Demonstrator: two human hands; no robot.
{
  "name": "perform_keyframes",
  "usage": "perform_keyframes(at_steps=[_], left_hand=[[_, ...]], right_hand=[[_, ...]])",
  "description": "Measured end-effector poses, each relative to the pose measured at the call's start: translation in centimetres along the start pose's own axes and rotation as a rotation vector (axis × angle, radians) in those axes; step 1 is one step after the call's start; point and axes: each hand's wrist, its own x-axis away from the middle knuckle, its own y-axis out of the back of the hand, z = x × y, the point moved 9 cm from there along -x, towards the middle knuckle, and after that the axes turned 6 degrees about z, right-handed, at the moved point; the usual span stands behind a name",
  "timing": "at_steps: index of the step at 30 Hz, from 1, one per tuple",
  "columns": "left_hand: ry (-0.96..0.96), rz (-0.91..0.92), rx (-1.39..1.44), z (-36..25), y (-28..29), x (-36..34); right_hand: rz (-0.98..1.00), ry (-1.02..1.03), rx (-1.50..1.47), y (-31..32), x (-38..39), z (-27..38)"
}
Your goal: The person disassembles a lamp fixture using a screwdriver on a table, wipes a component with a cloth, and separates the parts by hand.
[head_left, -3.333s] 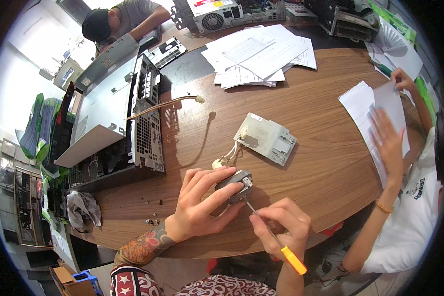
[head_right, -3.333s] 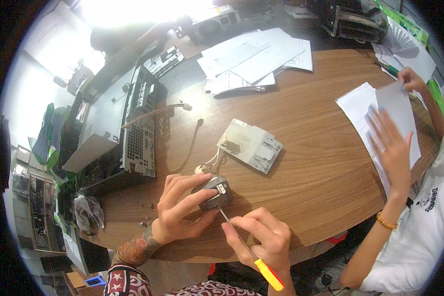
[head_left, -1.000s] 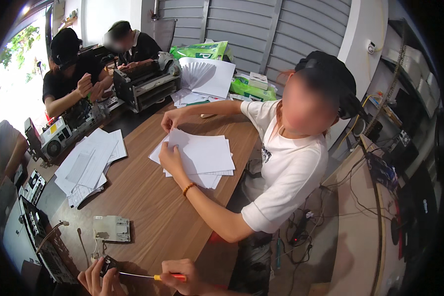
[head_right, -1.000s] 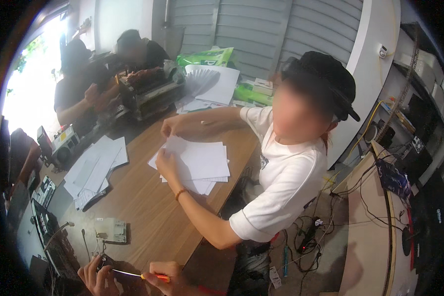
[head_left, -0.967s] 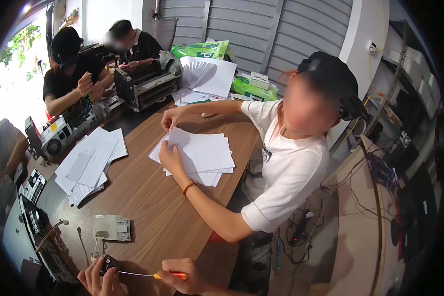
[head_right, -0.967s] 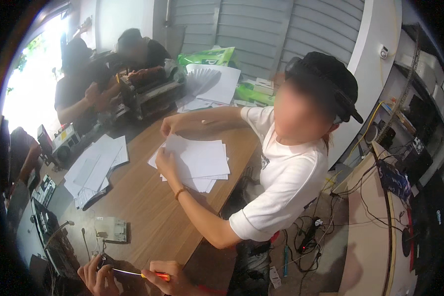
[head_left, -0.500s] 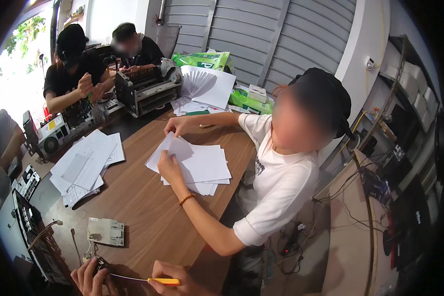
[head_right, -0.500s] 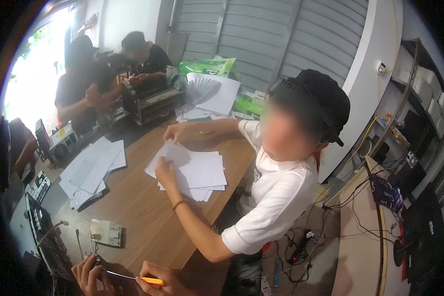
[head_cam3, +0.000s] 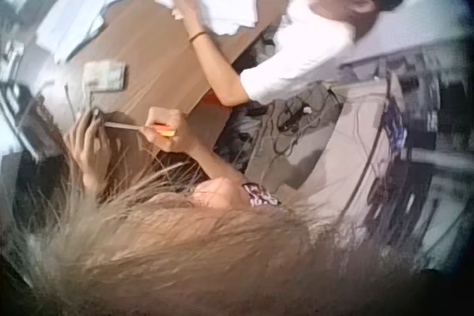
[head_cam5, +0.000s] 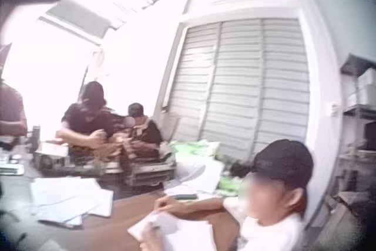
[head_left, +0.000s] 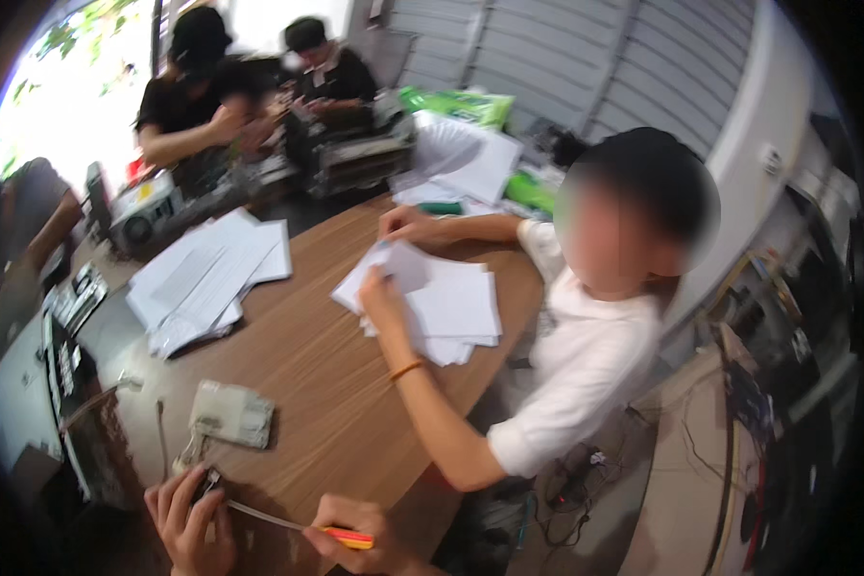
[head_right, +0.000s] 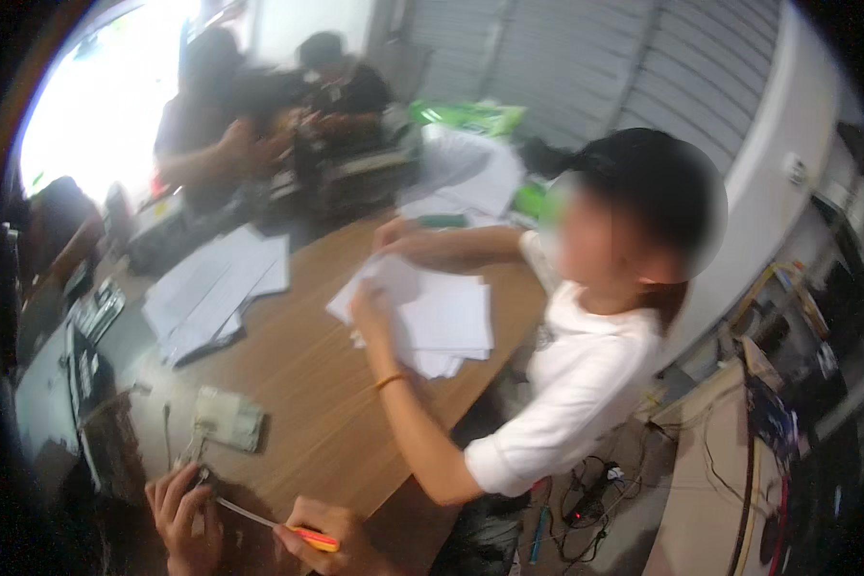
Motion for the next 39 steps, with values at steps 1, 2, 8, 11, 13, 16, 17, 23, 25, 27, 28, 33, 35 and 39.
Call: perform_keyframes(at_steps=[1,2,8,11,13,16,17,23,25,27,28,33,35,39], left_hand=[[0.002,-0.016,-0.022,0.2,0.9,0.5],[-0.058,-0.023,0.057,-0.4,-1.3,-1.5],[-0.080,0.005,0.289,0.3,-2.8,-3.0],[-0.042,0.027,0.291,1.7,-2.5,-2.4],[-0.018,0.041,0.298,2.1,-2.5,-2.2],[-0.016,0.043,0.350,2.4,-2.8,-2.4],[-0.019,0.047,0.352,2.3,-2.8,-2.5],[-0.015,0.066,0.360,2.1,-2.5,-2.5],[-0.021,0.064,0.358,2.1,-2.4,-2.6],[-0.035,0.059,0.343,2.0,-2.5,-2.6],[-0.037,0.059,0.343,2.0,-2.5,-2.7],[-0.037,0.060,0.345,1.8,-2.4,-2.6],[-0.041,0.048,0.348,1.8,-2.3,-2.6],[-0.047,0.035,0.356,1.8,-2.5,-2.5]], right_hand=[[-0.014,0.055,-0.011,-0.4,-0.4,1.0],[-0.109,0.071,0.059,2.0,-0.1,1.3],[-0.225,0.110,0.186,4.1,0.2,1.4],[-0.221,0.080,0.228,3.3,-0.2,1.1],[-0.195,0.073,0.219,2.9,-0.3,1.1],[-0.208,0.054,0.211,2.8,-0.4,1.0],[-0.235,0.035,0.195,3.0,-0.4,0.8],[-0.100,0.099,0.116,2.3,0.7,0.3],[-0.102,0.073,0.110,2.3,0.8,0.2],[-0.126,0.040,0.115,2.3,0.6,0.2],[-0.141,0.063,0.141,2.2,0.3,0.7],[-0.109,0.094,0.184,2.2,-0.2,1.7],[-0.081,0.069,0.177,2.1,-0.2,1.6],[-0.089,0.078,0.153,2.2,-0.2,1.4]])
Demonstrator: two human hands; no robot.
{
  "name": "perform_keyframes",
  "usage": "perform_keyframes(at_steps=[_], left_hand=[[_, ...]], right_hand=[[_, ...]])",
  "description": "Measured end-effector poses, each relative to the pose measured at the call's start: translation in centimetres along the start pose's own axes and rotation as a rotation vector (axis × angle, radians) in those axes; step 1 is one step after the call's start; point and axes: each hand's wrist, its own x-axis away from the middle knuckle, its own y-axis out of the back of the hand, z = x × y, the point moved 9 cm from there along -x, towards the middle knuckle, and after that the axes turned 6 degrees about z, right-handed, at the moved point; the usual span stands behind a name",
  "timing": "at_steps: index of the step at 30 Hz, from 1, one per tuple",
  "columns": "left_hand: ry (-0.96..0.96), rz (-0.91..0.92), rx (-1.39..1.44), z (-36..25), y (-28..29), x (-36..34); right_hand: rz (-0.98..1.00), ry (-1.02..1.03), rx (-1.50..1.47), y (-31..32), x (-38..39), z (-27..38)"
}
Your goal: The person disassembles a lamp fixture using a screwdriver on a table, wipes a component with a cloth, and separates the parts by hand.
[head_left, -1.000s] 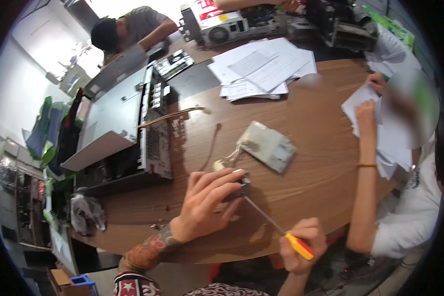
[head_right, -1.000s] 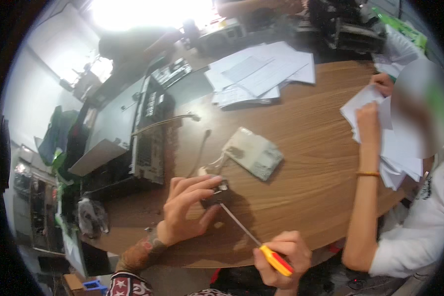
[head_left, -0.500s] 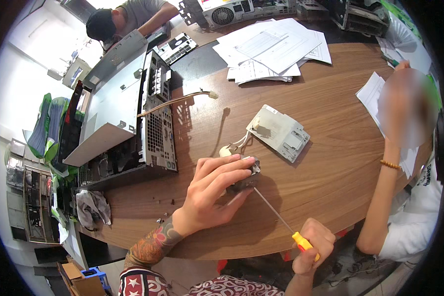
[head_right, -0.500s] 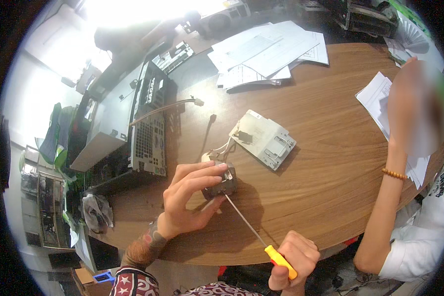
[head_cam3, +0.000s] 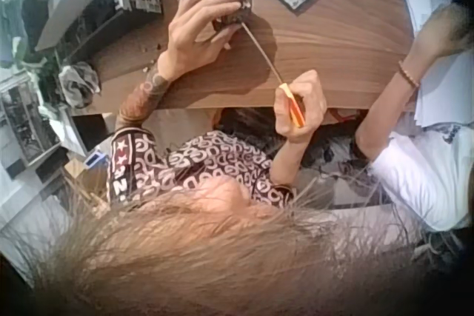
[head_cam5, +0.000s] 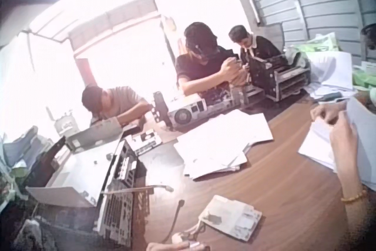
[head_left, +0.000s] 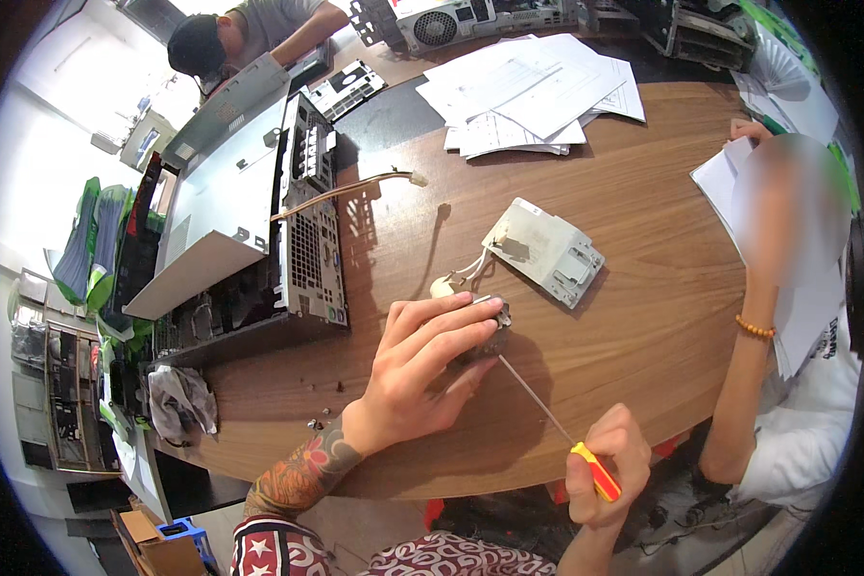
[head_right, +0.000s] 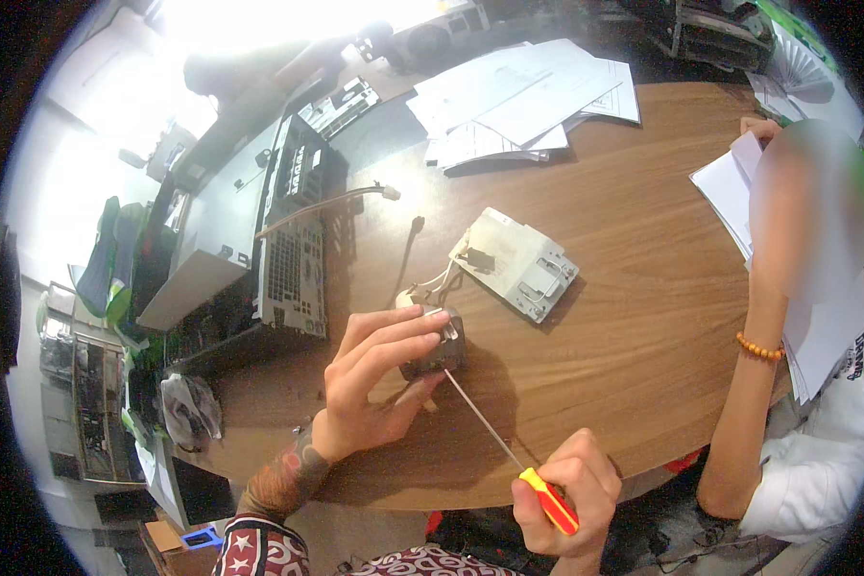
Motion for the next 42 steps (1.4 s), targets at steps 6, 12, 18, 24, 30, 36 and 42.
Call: perform_keyframes(at_steps=[6,12,18,24,30,36,42], left_hand=[[0.021,0.047,0.007,0.1,0.0,0.1],[0.013,0.060,0.006,-0.1,0.1,-0.1],[0.033,-0.014,-0.014,0.1,-0.1,0.5],[-0.008,-0.051,-0.089,-0.7,-0.1,0.7],[0.010,-0.029,-0.032,-0.3,-0.1,0.5],[0.014,0.031,-0.017,-0.4,-0.5,-0.1],[0.012,0.026,-0.039,-0.3,-0.3,0.3]], right_hand=[[0.027,0.060,0.101,-0.5,0.3,0.3],[0.015,-0.014,0.004,-0.4,0.0,0.1],[-0.079,-0.059,-0.098,0.9,0.5,-0.6],[0.003,-0.048,-0.022,0.3,0.3,-0.5],[-0.008,-0.063,-0.071,0.4,0.3,-0.7],[-0.050,-0.040,-0.079,0.6,0.2,-0.9],[-0.029,-0.033,-0.026,0.3,0.4,-0.4]])
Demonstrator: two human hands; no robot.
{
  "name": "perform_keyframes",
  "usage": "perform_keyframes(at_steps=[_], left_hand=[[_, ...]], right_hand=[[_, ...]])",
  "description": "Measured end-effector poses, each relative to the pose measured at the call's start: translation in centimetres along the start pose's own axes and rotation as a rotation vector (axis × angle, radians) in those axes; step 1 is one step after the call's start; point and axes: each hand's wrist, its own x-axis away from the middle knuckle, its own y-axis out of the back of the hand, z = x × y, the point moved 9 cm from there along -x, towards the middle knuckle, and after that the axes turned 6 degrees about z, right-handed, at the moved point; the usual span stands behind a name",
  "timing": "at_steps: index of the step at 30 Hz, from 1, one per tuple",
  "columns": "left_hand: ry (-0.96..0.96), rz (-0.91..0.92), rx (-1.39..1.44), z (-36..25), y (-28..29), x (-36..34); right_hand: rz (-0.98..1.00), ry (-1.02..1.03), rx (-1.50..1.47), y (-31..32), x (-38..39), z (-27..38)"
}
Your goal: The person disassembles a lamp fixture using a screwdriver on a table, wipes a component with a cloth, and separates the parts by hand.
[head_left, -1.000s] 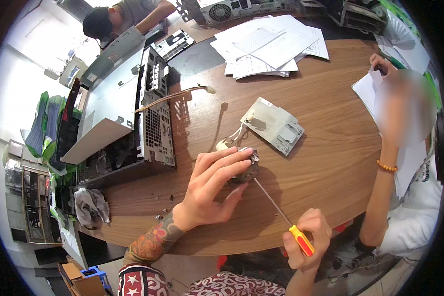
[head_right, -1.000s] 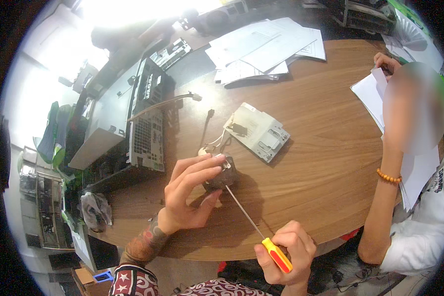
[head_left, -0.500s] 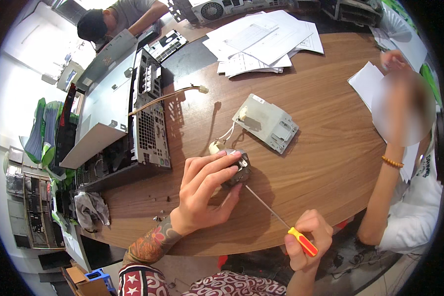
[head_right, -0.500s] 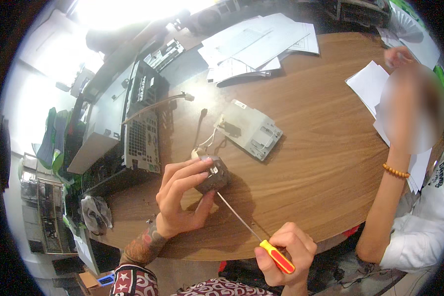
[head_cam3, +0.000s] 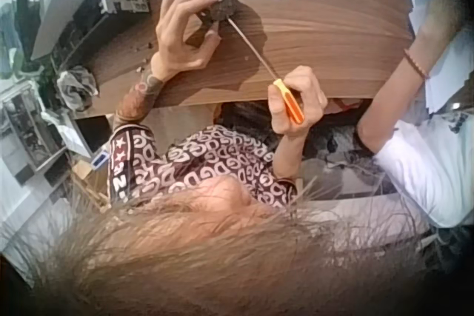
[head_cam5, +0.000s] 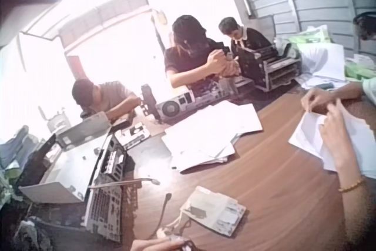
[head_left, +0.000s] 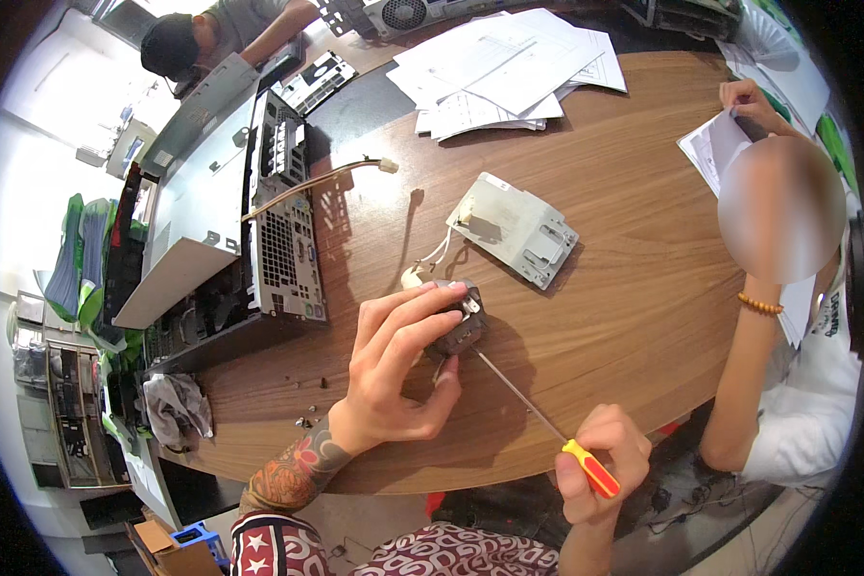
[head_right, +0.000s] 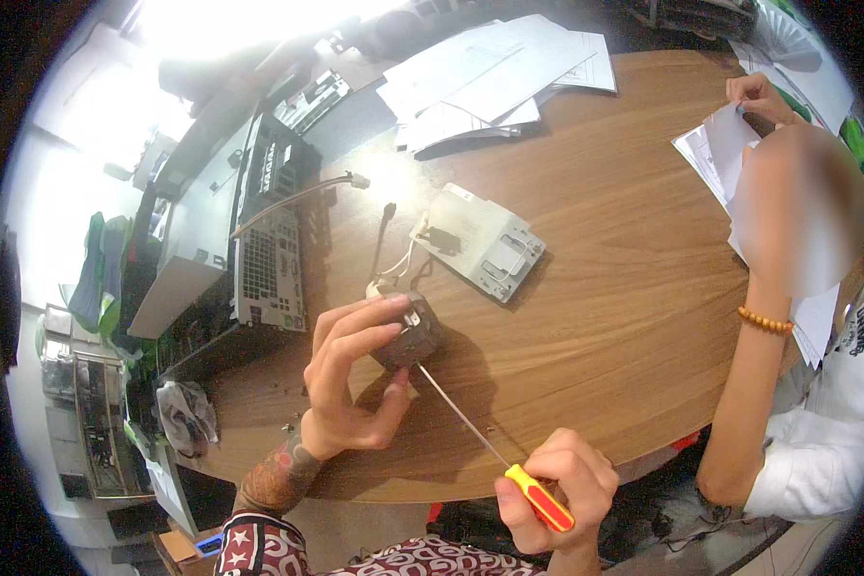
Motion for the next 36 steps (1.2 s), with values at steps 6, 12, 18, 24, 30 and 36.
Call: perform_keyframes(at_steps=[6,12,18,24,30,36], left_hand=[[0.010,-0.025,0.044,0.18,0.14,0.25],[0.016,-0.025,0.047,0.17,0.24,0.25],[0.019,-0.023,0.043,0.27,0.23,0.23],[-0.004,-0.002,0.005,-0.09,0.11,0.08],[-0.003,-0.003,0.009,-0.23,0.33,-0.05],[-0.001,-0.028,0.043,0.11,0.36,0.26]], right_hand=[[0.040,0.005,0.058,-0.63,-0.03,0.17],[-0.004,-0.027,0.018,-0.46,0.20,-0.27],[0.003,-0.015,0.031,-0.33,0.17,-0.10],[0.024,0.011,0.052,-0.58,-0.29,0.13],[-0.004,-0.023,0.000,-0.02,-0.01,-0.04],[0.009,0.013,0.091,-0.49,-0.04,0.37]])
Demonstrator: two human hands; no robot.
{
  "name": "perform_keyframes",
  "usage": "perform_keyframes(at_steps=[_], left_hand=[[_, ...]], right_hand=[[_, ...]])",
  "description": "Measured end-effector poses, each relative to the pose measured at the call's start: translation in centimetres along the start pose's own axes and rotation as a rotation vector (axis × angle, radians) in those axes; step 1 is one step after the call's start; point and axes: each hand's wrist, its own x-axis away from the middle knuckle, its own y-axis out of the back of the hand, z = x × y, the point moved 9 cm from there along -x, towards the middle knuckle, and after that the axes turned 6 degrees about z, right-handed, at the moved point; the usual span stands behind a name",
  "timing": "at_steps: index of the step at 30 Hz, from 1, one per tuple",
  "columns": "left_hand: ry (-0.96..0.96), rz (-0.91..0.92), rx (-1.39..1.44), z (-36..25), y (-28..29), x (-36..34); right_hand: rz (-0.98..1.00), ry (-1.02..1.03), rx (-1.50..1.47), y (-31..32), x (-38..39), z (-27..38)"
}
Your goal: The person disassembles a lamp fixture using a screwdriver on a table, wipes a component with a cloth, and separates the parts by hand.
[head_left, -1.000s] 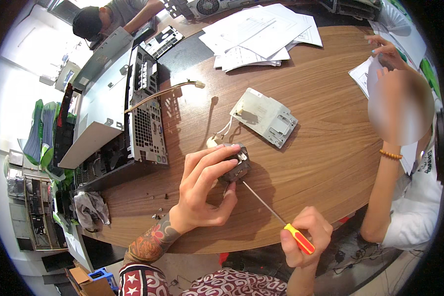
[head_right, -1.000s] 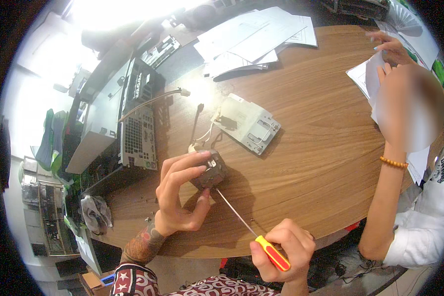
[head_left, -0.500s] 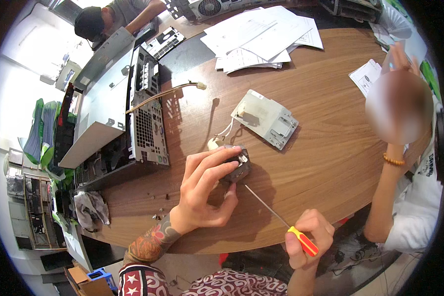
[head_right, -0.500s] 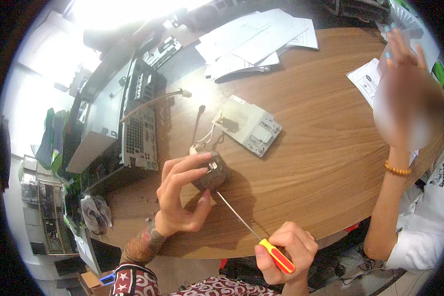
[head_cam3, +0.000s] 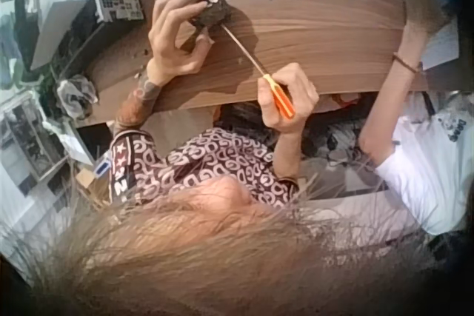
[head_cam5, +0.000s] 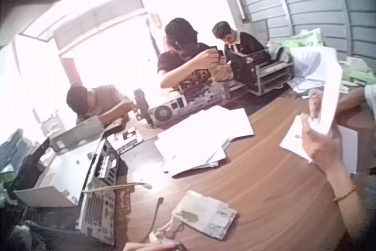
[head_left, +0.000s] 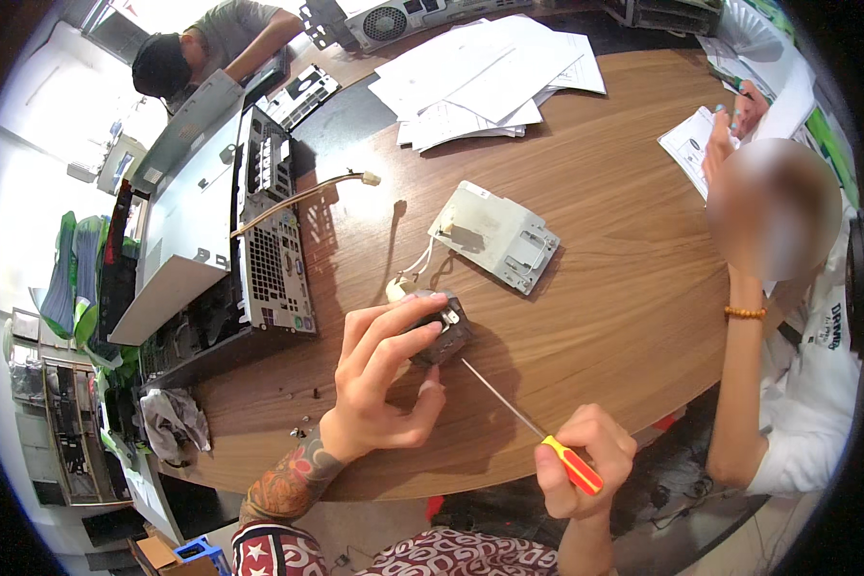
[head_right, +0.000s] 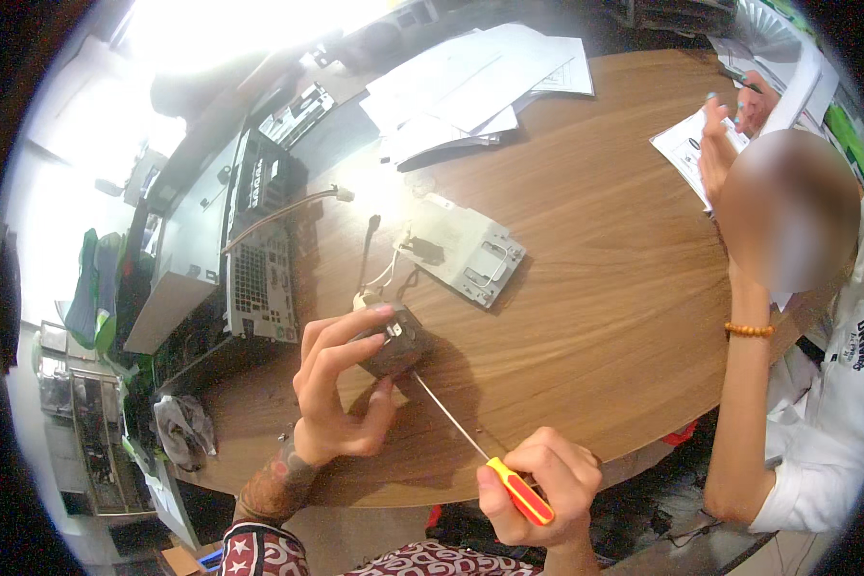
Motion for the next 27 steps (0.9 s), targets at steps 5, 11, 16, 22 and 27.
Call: perform_keyframes(at_steps=[5,11,16,22,27], left_hand=[[-0.001,0.011,0.004,0.0,0.1,0.1],[0.015,0.023,0.019,-0.4,0.2,-0.3],[-0.022,-0.005,-0.062,-0.1,-0.2,0.0],[-0.010,0.001,-0.015,-0.2,0.0,0.0],[0.006,0.038,0.019,-0.2,0.3,-0.3]], right_hand=[[-0.019,-0.019,-0.055,0.2,-0.1,-0.1],[0.001,0.010,0.003,0.1,-0.1,0.2],[0.002,-0.009,0.031,-0.1,-0.2,0.2],[-0.109,-0.009,-0.151,1.0,0.5,-0.5],[-0.005,0.084,0.054,-0.6,-0.3,0.7]])
